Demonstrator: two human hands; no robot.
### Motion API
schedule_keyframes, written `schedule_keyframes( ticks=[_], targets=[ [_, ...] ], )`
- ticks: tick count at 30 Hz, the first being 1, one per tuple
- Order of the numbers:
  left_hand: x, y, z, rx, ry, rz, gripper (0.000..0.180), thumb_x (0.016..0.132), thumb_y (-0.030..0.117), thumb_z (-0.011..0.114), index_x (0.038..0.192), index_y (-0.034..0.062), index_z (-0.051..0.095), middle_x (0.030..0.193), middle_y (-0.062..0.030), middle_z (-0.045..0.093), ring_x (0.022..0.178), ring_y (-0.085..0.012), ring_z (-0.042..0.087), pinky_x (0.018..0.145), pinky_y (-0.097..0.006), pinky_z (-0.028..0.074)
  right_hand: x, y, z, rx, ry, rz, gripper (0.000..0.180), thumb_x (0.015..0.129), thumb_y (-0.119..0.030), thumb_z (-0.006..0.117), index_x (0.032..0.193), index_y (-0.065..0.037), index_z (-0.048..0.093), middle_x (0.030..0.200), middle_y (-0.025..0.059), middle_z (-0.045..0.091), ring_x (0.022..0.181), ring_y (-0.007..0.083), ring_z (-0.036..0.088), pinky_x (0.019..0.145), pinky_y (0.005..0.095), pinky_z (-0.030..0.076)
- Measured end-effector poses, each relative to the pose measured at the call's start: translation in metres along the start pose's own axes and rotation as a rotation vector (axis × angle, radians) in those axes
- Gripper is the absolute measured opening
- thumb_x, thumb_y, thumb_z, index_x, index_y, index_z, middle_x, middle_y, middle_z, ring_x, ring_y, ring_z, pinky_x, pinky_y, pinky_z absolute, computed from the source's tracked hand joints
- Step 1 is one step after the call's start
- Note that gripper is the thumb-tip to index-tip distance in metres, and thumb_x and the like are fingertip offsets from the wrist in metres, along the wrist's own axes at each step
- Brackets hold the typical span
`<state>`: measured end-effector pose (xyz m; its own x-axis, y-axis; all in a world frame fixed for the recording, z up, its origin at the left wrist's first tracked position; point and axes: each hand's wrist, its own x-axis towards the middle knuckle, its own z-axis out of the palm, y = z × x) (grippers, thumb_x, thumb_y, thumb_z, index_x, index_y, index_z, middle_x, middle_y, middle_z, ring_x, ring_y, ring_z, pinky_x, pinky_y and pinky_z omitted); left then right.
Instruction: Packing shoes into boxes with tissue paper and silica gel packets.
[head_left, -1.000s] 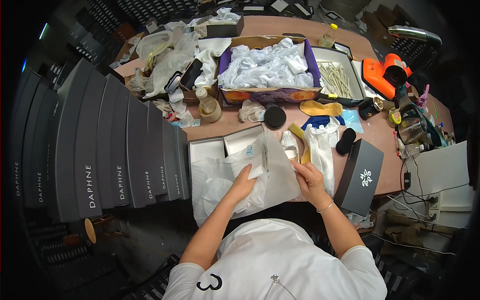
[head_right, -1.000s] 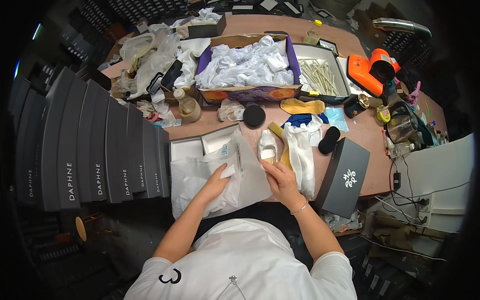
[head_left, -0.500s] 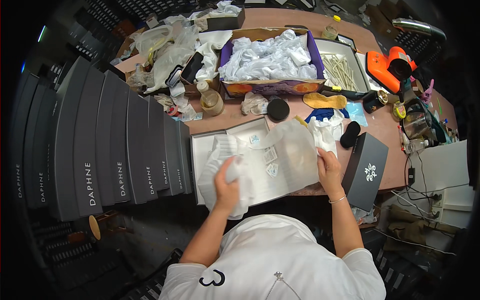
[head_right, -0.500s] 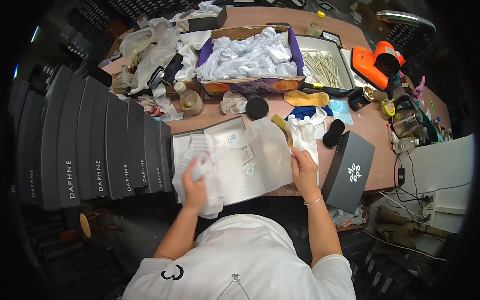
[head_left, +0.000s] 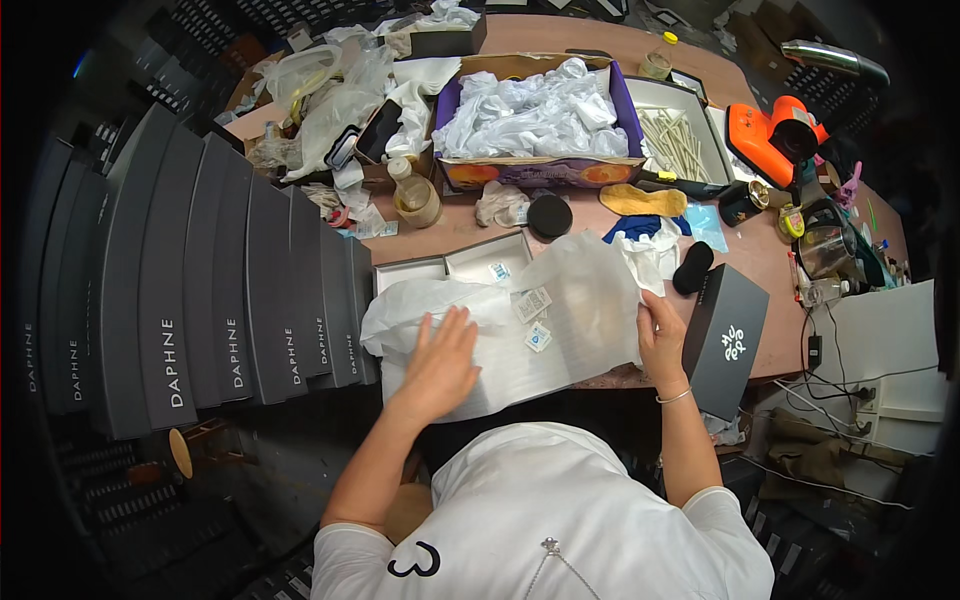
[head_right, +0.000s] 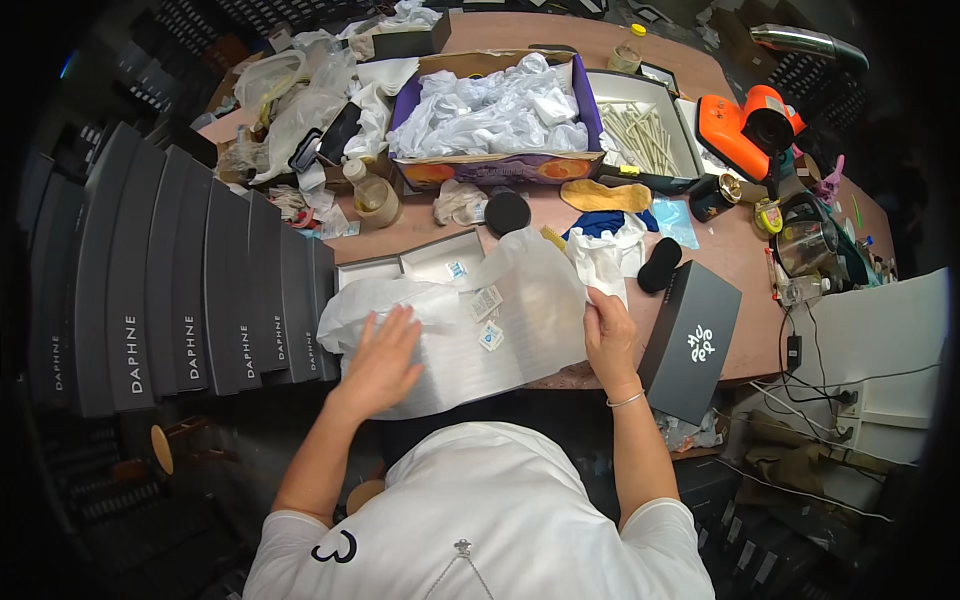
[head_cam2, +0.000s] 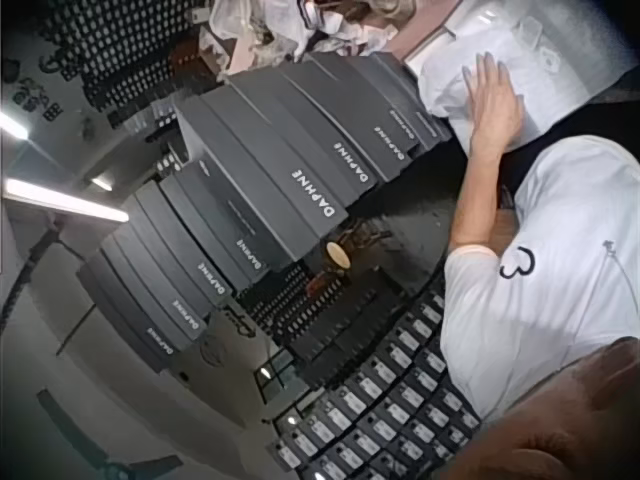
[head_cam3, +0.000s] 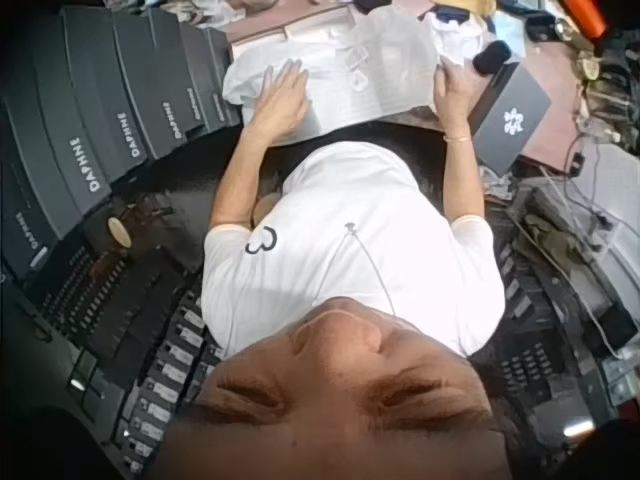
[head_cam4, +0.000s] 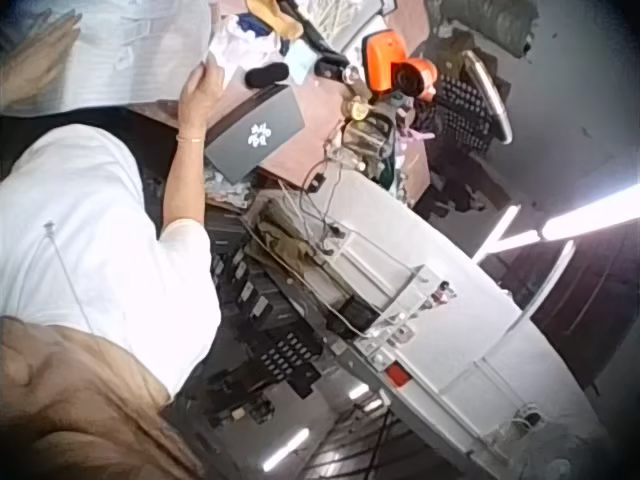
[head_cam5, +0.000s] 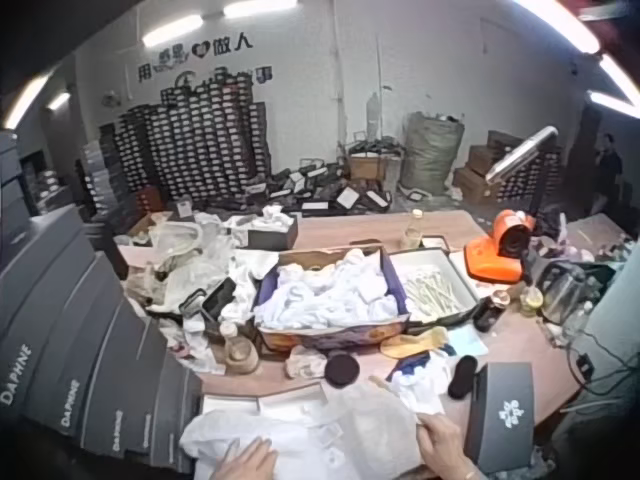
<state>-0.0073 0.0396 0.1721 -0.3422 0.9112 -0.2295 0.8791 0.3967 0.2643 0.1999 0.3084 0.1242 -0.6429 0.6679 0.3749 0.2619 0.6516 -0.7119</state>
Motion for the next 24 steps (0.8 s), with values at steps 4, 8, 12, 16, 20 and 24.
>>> schedule_keyframes(
  ticks=[4, 8, 12, 16, 20, 24],
  targets=[
    [0.045, 0.022, 0.106, 0.219, -0.238, -0.014, 0.046, 0.084, 0.024, 0.062, 0.118, -0.0051, 0.054, 0.134, -0.0255, 0.043, 0.131, -0.0368, 0.035, 0.11, -0.056, 0.021, 0.006, -0.001, -0.004, 0.007, 0.018, 0.026, 0.026, 0.083, 0.005, 0.058, 0.108, 0.001, 0.061, 0.079, 0.0145, 0.058, 0.068, 0.0269, 0.056, 0.062, 0.0335, 0.045],
    [0.084, -0.001, 0.19, 0.132, -0.054, -0.057, 0.039, 0.085, 0.022, 0.06, 0.114, -0.0029, 0.058, 0.132, -0.0243, 0.047, 0.129, -0.0346, 0.039, 0.107, -0.057, 0.023, 0.019, -0.035, -0.008, -0.39, -0.013, -0.203, 0.04, 0.079, 0.004, 0.059, 0.119, -0.002, 0.056, 0.105, 0.0172, 0.058, 0.097, 0.0326, 0.057, 0.083, 0.0396, 0.046],
    [0.082, 0.001, 0.128, -0.689, 0.192, -0.182, 0.028, 0.083, 0.006, 0.052, 0.108, -0.001, 0.061, 0.118, -0.0207, 0.058, 0.105, -0.0354, 0.058, 0.092, -0.045, 0.045, 0.0, -0.079, 0.034, 0.06, -0.375, -0.305, 0.044, 0.076, 0.002, 0.061, 0.12, 0.0, 0.054, 0.125, 0.0204, 0.052, 0.123, 0.0371, 0.046, 0.106, 0.0444, 0.035],
    [0.05, -0.021, 0.107, -1.116, 0.654, -0.477, 0.035, 0.089, 0.012, 0.057, 0.121, -0.0004, 0.056, 0.119, -0.0166, 0.057, 0.105, -0.0292, 0.058, 0.087, -0.038, 0.048, -0.021, -0.069, 0.137, 0.058, -0.591, -0.335, 0.056, 0.076, -0.005, 0.063, 0.129, 0.0, 0.046, 0.138, 0.0233, 0.039, 0.131, 0.0395, 0.035, 0.105, 0.0529, 0.034],
    [0.012, 0.005, 0.106, -1.015, 0.607, -0.629, 0.052, 0.089, 0.023, 0.062, 0.132, -0.0017, 0.047, 0.129, -0.018, 0.049, 0.117, -0.0287, 0.05, 0.095, -0.038, 0.043, -0.056, -0.003, 0.205, -0.365, -0.857, -0.437, 0.057, 0.083, -0.017, 0.058, 0.136, -0.002, 0.041, 0.143, 0.0243, 0.034, 0.136, 0.0374, 0.03, 0.101, 0.0604, 0.033],
    [0.008, 0.016, 0.149, -1.107, 0.592, -0.714, 0.062, 0.085, 0.026, 0.066, 0.133, -0.0061, 0.044, 0.132, -0.0218, 0.048, 0.123, -0.0309, 0.046, 0.099, -0.039, 0.041, -0.08, -0.018, 0.209, -0.498, -0.977, -0.279, 0.047, 0.091, -0.022, 0.045, 0.134, -0.003, 0.045, 0.143, 0.0251, 0.034, 0.136, 0.0382, 0.03, 0.079, 0.0646, 0.046]
  ],
)
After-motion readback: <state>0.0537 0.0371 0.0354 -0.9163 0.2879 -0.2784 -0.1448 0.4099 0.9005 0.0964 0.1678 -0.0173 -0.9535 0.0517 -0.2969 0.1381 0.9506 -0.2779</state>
